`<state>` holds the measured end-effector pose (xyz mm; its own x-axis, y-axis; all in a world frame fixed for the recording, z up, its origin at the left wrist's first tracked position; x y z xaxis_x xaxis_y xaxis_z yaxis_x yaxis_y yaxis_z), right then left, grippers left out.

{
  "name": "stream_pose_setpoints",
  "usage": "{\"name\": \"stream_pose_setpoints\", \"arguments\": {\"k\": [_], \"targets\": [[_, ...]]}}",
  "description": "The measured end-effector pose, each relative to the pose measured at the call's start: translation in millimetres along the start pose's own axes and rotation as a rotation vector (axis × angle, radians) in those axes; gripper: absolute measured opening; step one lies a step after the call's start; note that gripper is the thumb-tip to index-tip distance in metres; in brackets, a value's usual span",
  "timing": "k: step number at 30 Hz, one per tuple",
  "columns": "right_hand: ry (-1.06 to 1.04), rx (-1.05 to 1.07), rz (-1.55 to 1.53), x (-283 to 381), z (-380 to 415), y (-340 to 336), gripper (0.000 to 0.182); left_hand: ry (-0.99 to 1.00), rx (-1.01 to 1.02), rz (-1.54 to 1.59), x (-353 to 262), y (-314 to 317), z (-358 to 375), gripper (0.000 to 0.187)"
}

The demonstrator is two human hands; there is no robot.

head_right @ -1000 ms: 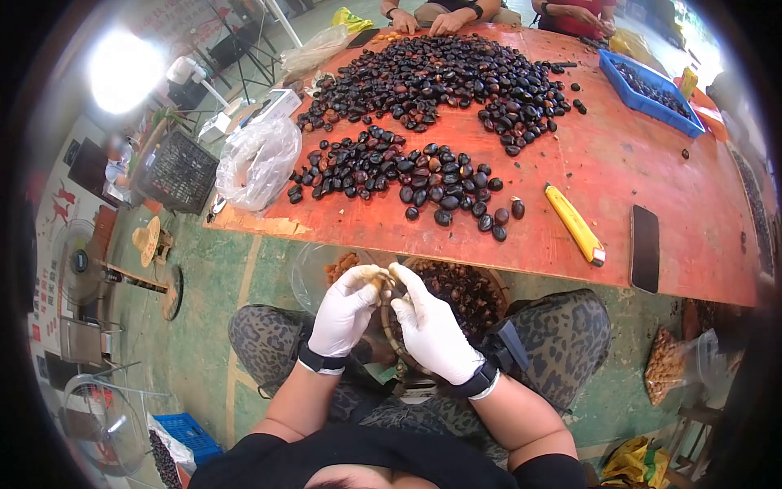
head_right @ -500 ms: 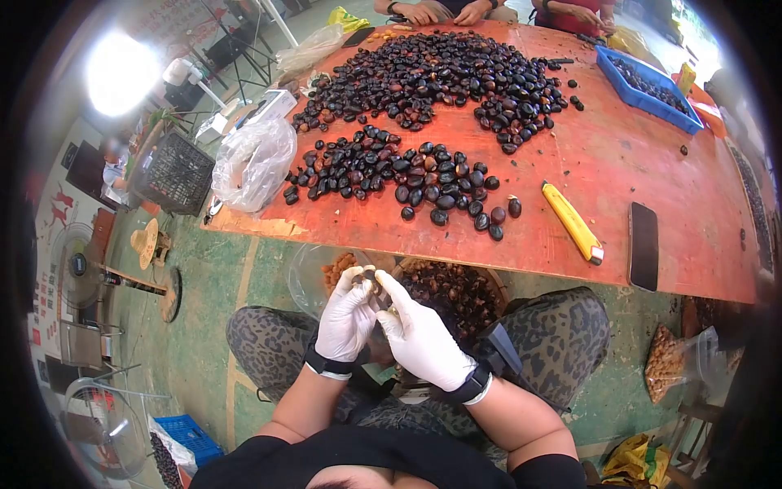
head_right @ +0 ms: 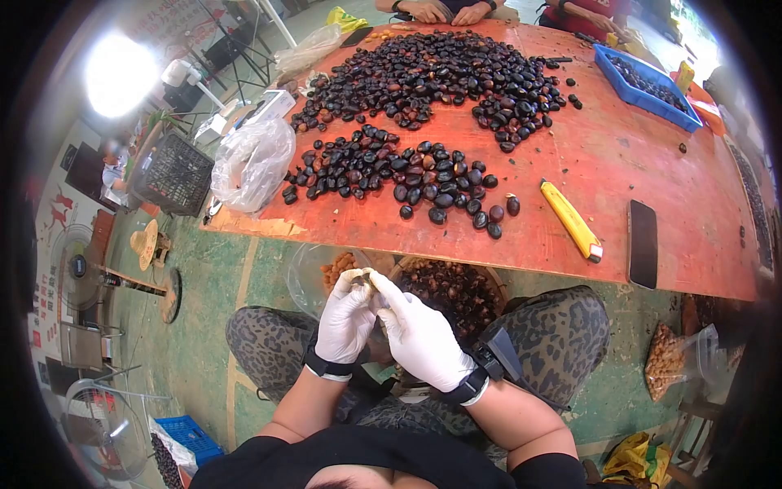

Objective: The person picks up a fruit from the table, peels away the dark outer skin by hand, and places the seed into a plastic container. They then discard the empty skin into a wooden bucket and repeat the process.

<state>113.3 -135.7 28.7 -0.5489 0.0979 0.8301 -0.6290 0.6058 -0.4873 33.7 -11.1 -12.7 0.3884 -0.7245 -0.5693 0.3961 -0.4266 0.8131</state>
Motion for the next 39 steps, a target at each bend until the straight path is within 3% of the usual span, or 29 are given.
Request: {"name": "stream_pose_setpoints", "arguments": {"k": [6, 15, 22, 25, 29, 31, 33, 38, 39], "targets": [[-0.027, -0.093, -0.159, -5, -3, 3, 0.042, 0.032, 0.048, -0.108, -4, 4, 2, 0.026], [0.423, 0.107, -0.603, -6, -2, 6, 0.034, -0.071, 0.009, -0.229, -21, -1, -2, 0.029], [0.381, 0.007, -0.447, -14, -8, -5, 0.035, -0.197, -0.058, -0.265, -28, -4, 1, 0.029], [0.387, 0.026, -0.421, -12, -7, -5, 0.034, -0.119, -0.038, -0.299, -28, -4, 2, 0.028], [0.294, 0.048, -0.23, -12, -8, -8, 0.034, 0.131, -0.184, -0.75, -46, -18, -2, 0.026], [0.186, 0.034, -0.102, -16, -8, -10, 0.034, 0.499, -0.187, -1.221, -64, -31, -13, 0.027], [0.012, -0.017, 0.055, -24, -6, -5, 0.034, 0.57, -0.268, -1.351, -83, -32, -24, 0.027], [0.031, 0.115, 0.385, -31, -1, 3, 0.04, 0.938, -0.332, -1.763, -114, -6, -77, 0.041], [0.052, 0.145, 0.435, -30, 0, 3, 0.042, 0.904, -0.377, -1.836, -116, -5, -89, 0.043]]}}
Point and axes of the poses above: each hand's wrist, its own z-axis away from the middle knuckle, its own y-axis out of the palm, x = y × z, the point moved 2 cm from there along -z, towards the middle knuckle, and after that the axes turned 5 degrees about z, right-handed, at the moved point
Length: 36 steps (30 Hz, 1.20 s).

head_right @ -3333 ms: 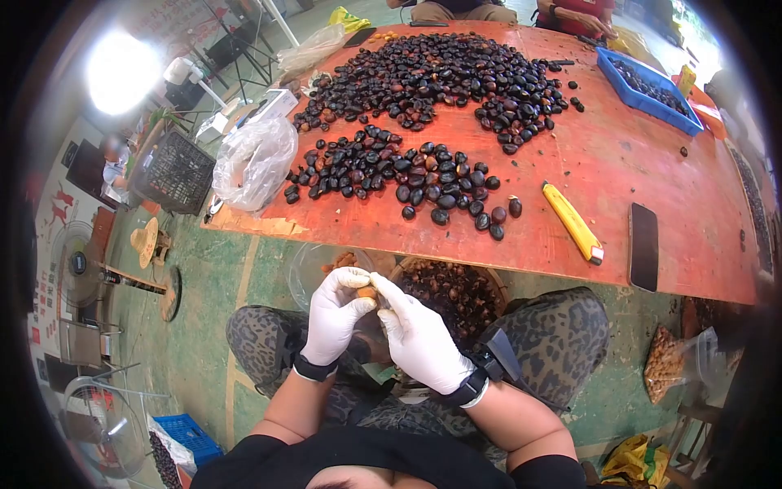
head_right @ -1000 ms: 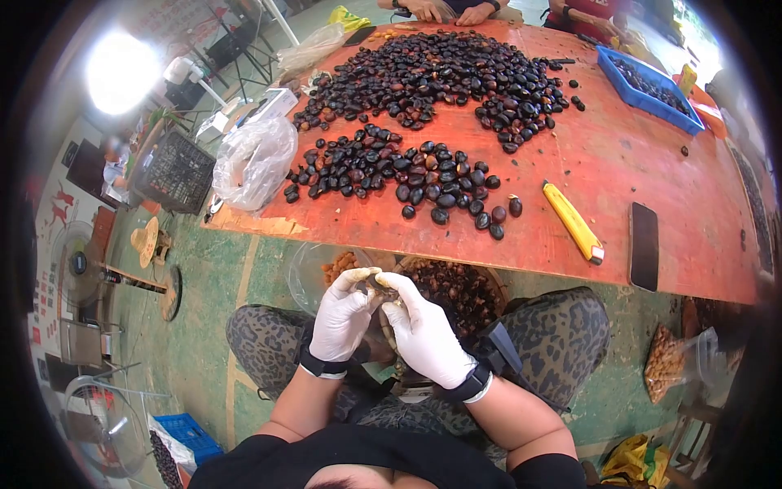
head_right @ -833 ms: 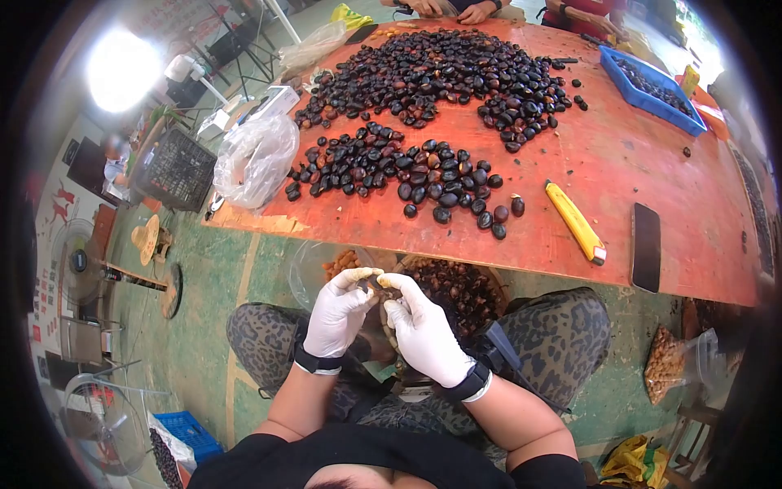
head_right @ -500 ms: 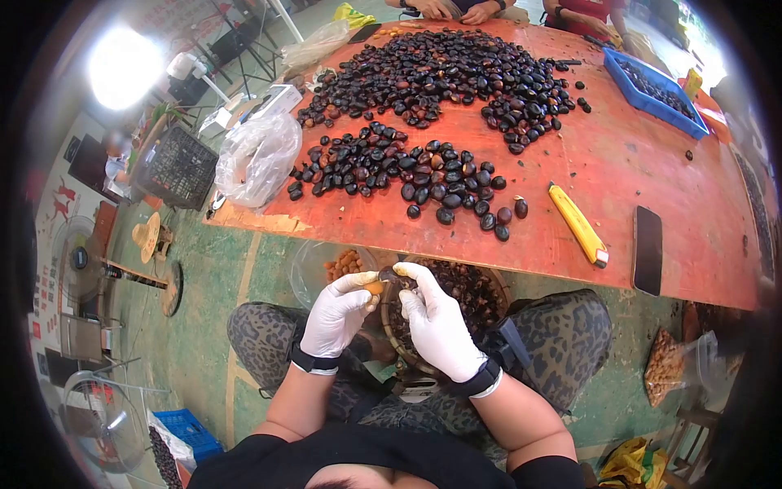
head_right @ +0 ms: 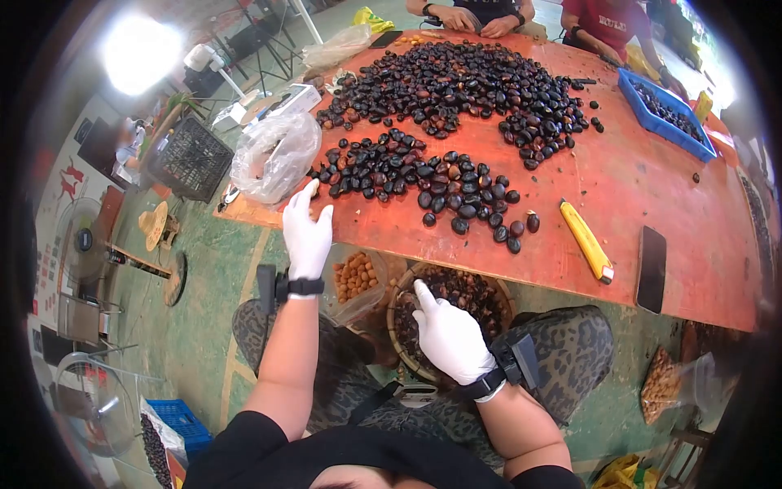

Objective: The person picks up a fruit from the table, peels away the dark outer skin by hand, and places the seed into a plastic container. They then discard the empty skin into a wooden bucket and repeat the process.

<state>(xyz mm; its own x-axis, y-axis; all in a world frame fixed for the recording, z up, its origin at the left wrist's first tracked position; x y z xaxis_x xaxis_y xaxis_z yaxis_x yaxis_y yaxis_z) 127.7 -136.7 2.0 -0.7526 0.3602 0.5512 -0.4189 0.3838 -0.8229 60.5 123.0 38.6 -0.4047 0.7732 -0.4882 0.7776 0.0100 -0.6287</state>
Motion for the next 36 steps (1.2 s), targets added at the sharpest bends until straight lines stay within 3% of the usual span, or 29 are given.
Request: {"name": "stream_pose_setpoints", "arguments": {"k": [2, 6, 10, 12, 16, 17, 20, 23, 26, 32, 33, 36], "targets": [[0.028, 0.051, 0.048, -1, 2, 0, 0.045, -0.038, 0.044, -0.153, 6, 20, -12, 0.048], [0.099, 0.086, 0.0, -3, 0, -3, 0.042, -0.093, 0.122, -0.167, 15, 39, -17, 0.046], [0.116, 0.06, 0.047, -4, 1, -8, 0.036, 0.021, -0.035, -0.075, 8, 26, -5, 0.032], [0.053, 0.059, 0.269, -11, 4, -5, 0.03, -0.101, -0.029, 0.243, -7, 15, 12, 0.03], [-0.001, 0.099, 0.472, -23, 8, 0, 0.03, -0.386, 0.263, 1.003, -22, 2, 53, 0.029], [-0.001, 0.095, 0.405, -19, 8, -6, 0.033, -0.315, 0.275, 0.987, -26, -1, 60, 0.029], [0.012, 0.128, 0.266, -7, 7, -20, 0.027, -0.489, 0.33, 1.288, -52, -11, 78, 0.031], [0.174, 0.312, 0.333, -6, 5, -21, 0.03, -0.569, 0.352, 1.43, -54, -6, 92, 0.037], [0.13, 0.377, 0.41, -17, 8, -11, 0.023, -0.546, 0.414, 1.437, -51, -2, 99, 0.037], [0.055, -0.127, -0.393, 9, -3, -37, 0.029, -0.579, 0.474, 1.448, -69, -3, 101, 0.044], [0.031, -0.133, -0.454, 8, -2, -34, 0.041, -0.586, 0.486, 1.435, -72, -1, 103, 0.047], [0.002, -0.107, -0.435, 12, -3, -34, 0.047, -0.405, 0.558, 1.313, -76, 4, 108, 0.046]]}}
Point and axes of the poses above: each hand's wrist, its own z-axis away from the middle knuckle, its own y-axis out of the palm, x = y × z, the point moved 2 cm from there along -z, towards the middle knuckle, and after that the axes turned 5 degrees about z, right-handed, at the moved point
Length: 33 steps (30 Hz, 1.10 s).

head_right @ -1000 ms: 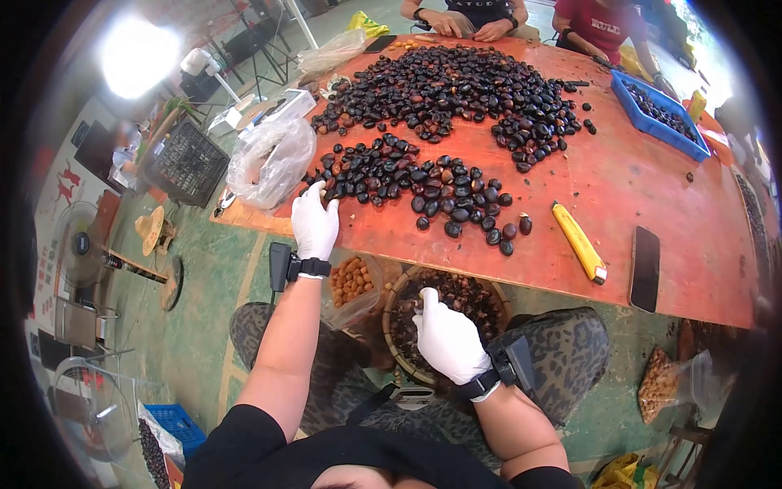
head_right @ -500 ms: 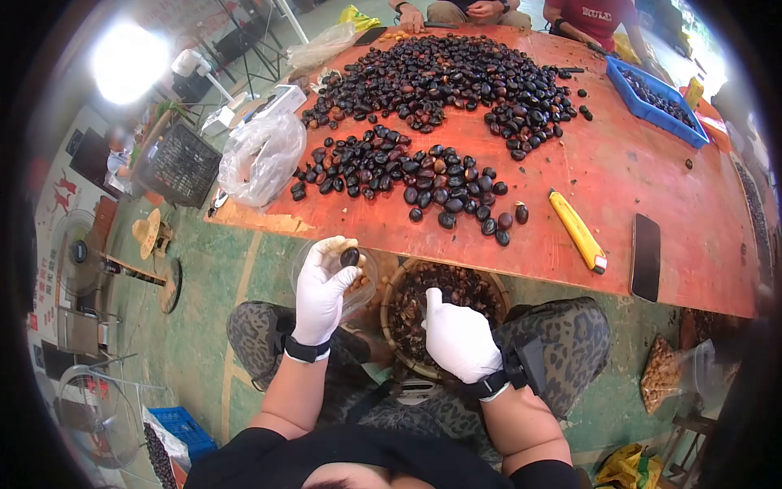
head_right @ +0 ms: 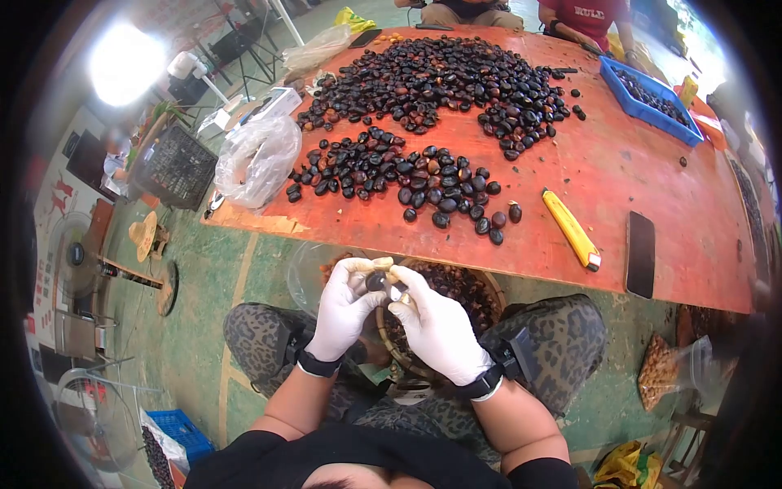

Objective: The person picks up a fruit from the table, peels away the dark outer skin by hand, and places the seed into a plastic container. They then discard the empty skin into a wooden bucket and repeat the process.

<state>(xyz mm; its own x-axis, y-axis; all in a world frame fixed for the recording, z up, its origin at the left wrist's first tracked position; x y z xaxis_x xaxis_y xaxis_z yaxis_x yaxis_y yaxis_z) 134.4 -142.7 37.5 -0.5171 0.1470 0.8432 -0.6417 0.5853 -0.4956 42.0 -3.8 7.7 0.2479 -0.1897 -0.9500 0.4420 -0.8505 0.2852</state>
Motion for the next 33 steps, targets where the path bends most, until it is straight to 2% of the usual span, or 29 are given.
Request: {"name": "stream_pose_setpoints", "arguments": {"k": [4, 10, 16, 19, 22, 25, 28, 31, 33], "targets": [[-0.023, 0.01, -0.036, -1, -2, -2, 0.048, -0.058, 0.025, 0.041, -5, 3, 0, 0.038], [0.02, 0.03, -0.074, -4, 0, -4, 0.047, 0.055, -0.03, -0.022, -6, 6, -1, 0.04], [0.067, 0.083, -0.133, 3, -1, -7, 0.048, 0.033, -0.059, 0.1, -4, 6, 1, 0.038], [0.097, 0.101, -0.122, 8, -2, -7, 0.049, 0.013, -0.03, 0.065, -5, 3, 2, 0.036], [-0.073, -0.066, -0.103, 2, 0, 7, 0.05, -0.008, -0.077, 0.064, -8, 3, 2, 0.037], [-0.059, -0.08, -0.035, 5, 1, 8, 0.051, 0.082, -0.079, 0.087, -7, 8, 2, 0.038], [-0.106, -0.102, -0.129, 2, 1, 14, 0.05, 0.142, -0.103, 0.056, -4, 7, 0, 0.035], [-0.044, -0.046, -0.172, 5, 1, 9, 0.05, 0.082, -0.155, 0.084, -9, 13, 4, 0.035], [0.01, 0.002, -0.221, 7, 1, 6, 0.051, 0.052, -0.117, 0.149, -2, 6, 3, 0.036]]}}
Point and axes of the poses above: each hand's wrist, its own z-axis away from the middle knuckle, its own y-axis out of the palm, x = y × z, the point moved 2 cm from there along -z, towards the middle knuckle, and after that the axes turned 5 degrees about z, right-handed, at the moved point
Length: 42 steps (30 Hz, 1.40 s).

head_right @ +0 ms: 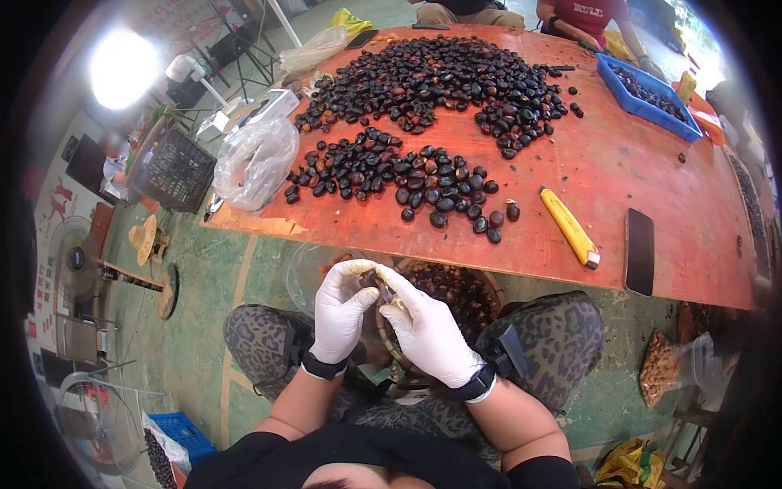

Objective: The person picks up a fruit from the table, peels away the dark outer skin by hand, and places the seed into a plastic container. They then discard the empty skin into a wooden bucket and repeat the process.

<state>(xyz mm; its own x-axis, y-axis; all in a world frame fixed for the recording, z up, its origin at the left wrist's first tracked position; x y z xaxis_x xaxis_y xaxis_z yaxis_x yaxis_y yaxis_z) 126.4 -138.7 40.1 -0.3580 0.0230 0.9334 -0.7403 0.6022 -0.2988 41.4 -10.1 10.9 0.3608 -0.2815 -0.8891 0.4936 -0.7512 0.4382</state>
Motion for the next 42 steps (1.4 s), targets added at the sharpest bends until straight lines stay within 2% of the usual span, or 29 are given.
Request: {"name": "stream_pose_setpoints", "arguments": {"k": [7, 10, 13, 16, 19, 25, 28, 32, 35, 38, 42], "targets": [[0.094, 0.117, -0.033, 3, -2, -11, 0.051, 0.006, 0.044, -0.067, -3, -6, -3, 0.034], [-0.117, -0.021, 0.068, -5, 0, -3, 0.051, 0.043, 0.055, -0.103, -8, 1, -4, 0.034], [-0.045, 0.042, 0.031, -7, 0, -3, 0.051, 0.069, 0.053, -0.049, -3, -1, -4, 0.034], [-0.074, 0.079, -0.03, -9, -2, -5, 0.051, 0.057, 0.062, -0.056, -4, -3, -4, 0.034], [-0.143, 0.052, 0.029, -13, -2, -5, 0.049, 0.011, 0.066, -0.051, -4, -4, -3, 0.034], [-0.064, -0.053, 0.138, -2, 6, 8, 0.05, 0.037, -0.003, -0.02, -5, 6, -1, 0.034], [-0.096, -0.076, 0.092, -2, 5, 11, 0.051, 0.067, -0.048, -0.038, 0, 7, 1, 0.033], [-0.116, -0.147, -0.002, -13, 0, 13, 0.051, 0.14, 0.001, -0.203, 3, 5, 4, 0.032], [-0.112, -0.097, -0.045, -13, 1, 11, 0.053, 0.1, -0.037, -0.096, -2, 9, 5, 0.031], [-0.019, 0.034, -0.047, -3, 3, 6, 0.053, 0.089, -0.078, 0.047, -2, 6, 2, 0.032], [-0.071, 0.004, -0.067, -6, 2, 4, 0.053, 0.051, -0.031, -0.005, 0, -4, 0, 0.033]]}}
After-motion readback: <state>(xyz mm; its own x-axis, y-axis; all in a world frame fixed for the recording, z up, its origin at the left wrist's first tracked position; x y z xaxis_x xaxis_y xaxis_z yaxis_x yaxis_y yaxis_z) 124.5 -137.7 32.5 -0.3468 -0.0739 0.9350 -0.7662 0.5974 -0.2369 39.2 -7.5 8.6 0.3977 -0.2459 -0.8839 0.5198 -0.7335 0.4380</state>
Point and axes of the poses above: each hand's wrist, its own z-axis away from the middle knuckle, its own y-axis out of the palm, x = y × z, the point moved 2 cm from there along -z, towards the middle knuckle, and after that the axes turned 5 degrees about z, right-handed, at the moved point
